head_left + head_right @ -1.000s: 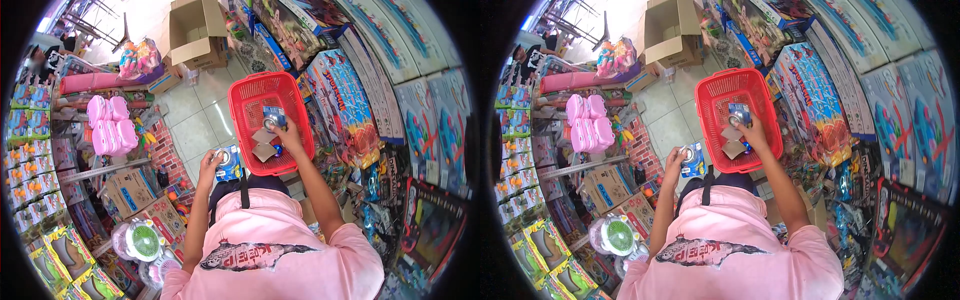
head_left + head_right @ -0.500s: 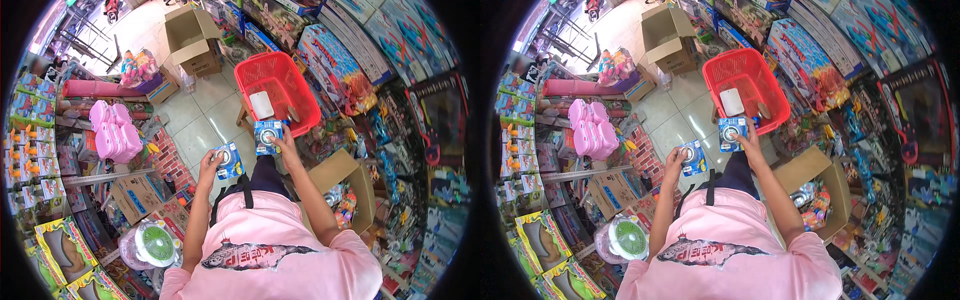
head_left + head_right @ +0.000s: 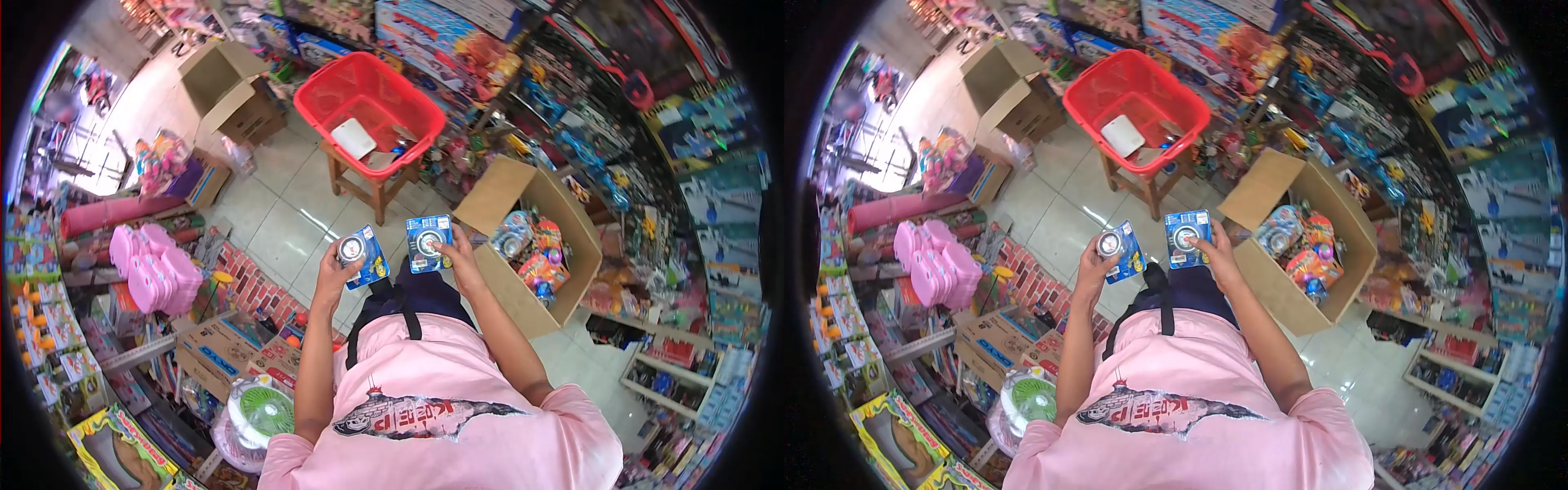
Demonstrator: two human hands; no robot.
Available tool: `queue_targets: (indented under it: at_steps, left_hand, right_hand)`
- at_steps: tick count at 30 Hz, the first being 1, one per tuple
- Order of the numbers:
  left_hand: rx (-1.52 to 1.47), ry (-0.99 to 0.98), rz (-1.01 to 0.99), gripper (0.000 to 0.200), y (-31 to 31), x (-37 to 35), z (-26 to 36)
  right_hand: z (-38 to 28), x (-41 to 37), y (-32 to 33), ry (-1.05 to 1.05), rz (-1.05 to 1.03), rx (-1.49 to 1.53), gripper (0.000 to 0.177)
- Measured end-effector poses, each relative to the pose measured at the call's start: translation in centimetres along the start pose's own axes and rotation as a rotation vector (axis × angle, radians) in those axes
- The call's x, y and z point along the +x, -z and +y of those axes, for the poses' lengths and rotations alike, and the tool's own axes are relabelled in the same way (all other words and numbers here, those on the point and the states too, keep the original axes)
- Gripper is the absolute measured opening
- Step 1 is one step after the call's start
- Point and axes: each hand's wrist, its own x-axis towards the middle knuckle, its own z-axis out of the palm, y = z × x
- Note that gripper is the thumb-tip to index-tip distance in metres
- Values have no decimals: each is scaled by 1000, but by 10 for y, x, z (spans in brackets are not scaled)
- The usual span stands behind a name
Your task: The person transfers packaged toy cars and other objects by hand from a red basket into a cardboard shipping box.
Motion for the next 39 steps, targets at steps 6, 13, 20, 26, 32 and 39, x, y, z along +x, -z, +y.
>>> queue_targets:
  at_steps: [6, 13, 20, 26, 32, 39]
  left_hand:
    - [93, 69, -101, 54, -58, 14, 0]
    - [211, 135, -295, 45, -143, 36, -24]
    - [320, 123, -450, 40, -249, 39, -48]
    - [284, 197, -530, 42, -317, 29, -73]
    - [207, 249, -537, 53, -350, 19, -92]
    - [215, 286, -577, 38, -368, 29, -109]
  right_hand:
    - [-9, -34, 48, 73, 150, 68, 57]
    - [-17, -85, 122, 133, 349, 111, 57]
    - [-15, -134, 227, 201, 555, 148, 52]
    - [10, -141, 313, 175, 783, 5, 41]
    - [26, -112, 344, -63, 863, 211, 48]
    - [70, -77, 352, -109, 1148, -391, 42]
